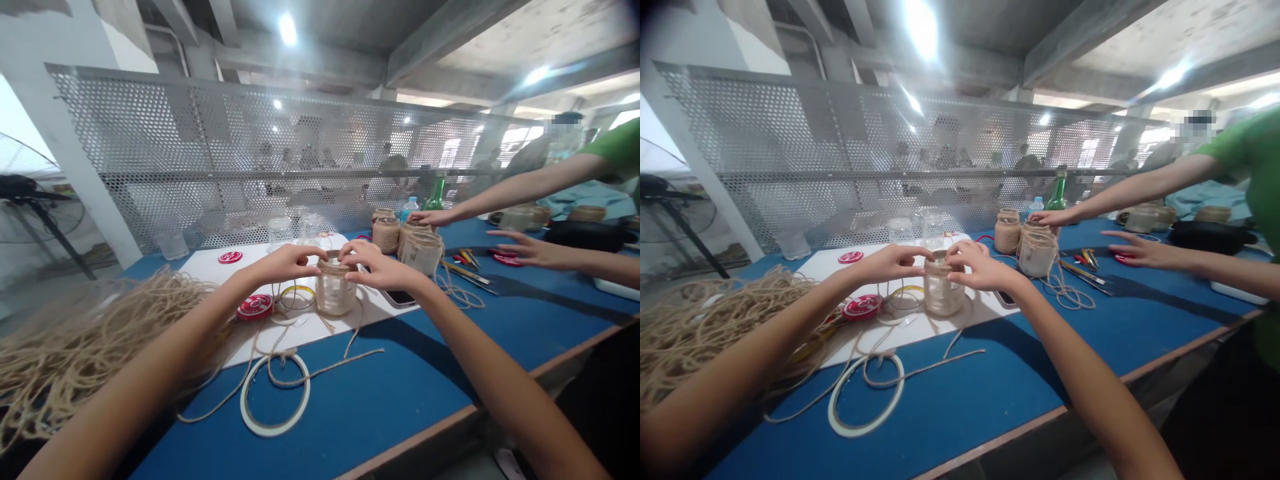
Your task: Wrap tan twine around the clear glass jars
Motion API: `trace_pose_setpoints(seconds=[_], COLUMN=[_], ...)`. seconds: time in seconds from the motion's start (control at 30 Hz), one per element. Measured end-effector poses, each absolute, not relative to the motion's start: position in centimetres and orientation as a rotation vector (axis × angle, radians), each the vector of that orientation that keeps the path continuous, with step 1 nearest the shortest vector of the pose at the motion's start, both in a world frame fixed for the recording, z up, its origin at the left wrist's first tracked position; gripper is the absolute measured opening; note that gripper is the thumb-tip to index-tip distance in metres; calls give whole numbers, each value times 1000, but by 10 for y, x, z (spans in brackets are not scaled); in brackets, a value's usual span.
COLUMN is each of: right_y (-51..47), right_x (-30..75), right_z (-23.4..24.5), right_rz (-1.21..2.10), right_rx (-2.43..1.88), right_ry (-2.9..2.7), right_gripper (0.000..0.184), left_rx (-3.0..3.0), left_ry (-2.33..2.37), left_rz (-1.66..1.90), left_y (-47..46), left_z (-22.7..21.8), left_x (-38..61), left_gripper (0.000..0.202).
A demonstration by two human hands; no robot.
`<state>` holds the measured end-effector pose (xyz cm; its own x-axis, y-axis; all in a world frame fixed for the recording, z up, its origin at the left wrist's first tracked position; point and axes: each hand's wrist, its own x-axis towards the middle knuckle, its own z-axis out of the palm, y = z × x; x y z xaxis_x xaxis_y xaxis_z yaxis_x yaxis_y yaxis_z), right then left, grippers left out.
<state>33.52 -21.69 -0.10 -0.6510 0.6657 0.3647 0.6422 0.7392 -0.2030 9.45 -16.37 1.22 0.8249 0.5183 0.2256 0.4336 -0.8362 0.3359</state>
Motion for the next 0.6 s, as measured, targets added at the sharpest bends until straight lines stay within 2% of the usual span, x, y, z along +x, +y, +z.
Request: trace_pose_setpoints(seconds=[0.6], right_y=[-224], right_x=[317], right_z=[0], right_rz=[-2], right_rx=[-1039], right_ry=[-2519], right_gripper=[22], left_rx=[2759], left_ry=[671], left_rz=[453], left_y=[-183], left_z=[10], left_x=[110], left_gripper=[29])
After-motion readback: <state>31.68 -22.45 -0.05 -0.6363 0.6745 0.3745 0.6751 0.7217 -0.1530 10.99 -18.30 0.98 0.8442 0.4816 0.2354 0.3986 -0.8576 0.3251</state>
